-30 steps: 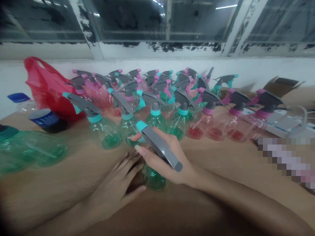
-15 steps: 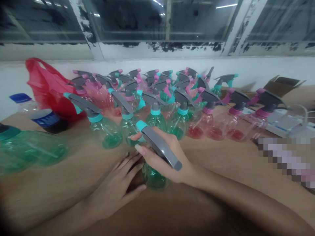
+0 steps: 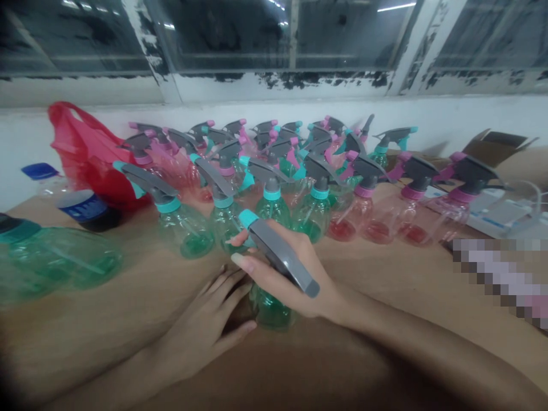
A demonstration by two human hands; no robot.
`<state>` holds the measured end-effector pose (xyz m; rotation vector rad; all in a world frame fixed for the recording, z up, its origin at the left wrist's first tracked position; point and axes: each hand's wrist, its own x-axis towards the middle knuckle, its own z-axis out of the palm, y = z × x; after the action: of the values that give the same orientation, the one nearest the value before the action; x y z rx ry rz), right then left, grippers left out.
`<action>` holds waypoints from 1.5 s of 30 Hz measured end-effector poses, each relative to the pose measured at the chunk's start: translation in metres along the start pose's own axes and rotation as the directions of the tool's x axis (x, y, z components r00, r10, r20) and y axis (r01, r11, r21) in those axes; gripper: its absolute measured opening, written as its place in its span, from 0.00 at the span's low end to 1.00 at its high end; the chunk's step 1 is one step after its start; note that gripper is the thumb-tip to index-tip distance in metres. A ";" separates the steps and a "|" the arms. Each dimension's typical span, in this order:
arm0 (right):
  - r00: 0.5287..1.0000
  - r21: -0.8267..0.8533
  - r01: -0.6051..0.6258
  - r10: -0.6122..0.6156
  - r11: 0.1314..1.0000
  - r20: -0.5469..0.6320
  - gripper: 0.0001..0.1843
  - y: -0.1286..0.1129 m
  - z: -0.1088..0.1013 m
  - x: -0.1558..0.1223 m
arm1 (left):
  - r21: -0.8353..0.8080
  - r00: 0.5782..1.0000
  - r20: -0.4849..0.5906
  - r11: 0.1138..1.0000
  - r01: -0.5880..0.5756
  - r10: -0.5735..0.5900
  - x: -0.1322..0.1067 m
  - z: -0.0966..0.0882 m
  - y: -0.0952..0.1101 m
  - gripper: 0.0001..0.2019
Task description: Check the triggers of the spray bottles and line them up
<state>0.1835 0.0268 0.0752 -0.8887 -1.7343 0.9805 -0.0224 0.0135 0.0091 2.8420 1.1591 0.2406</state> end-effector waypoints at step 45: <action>1.000 0.078 0.005 -0.004 0.997 -0.011 0.13 0.014 0.004 0.000 | -0.006 0.999 -0.032 1.000 -0.016 0.016 -0.001 0.004 -0.002 0.28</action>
<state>0.1814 0.0320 0.0618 -0.8385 -1.6772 1.0314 -0.0239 0.0138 0.0044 2.8534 1.1402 0.2913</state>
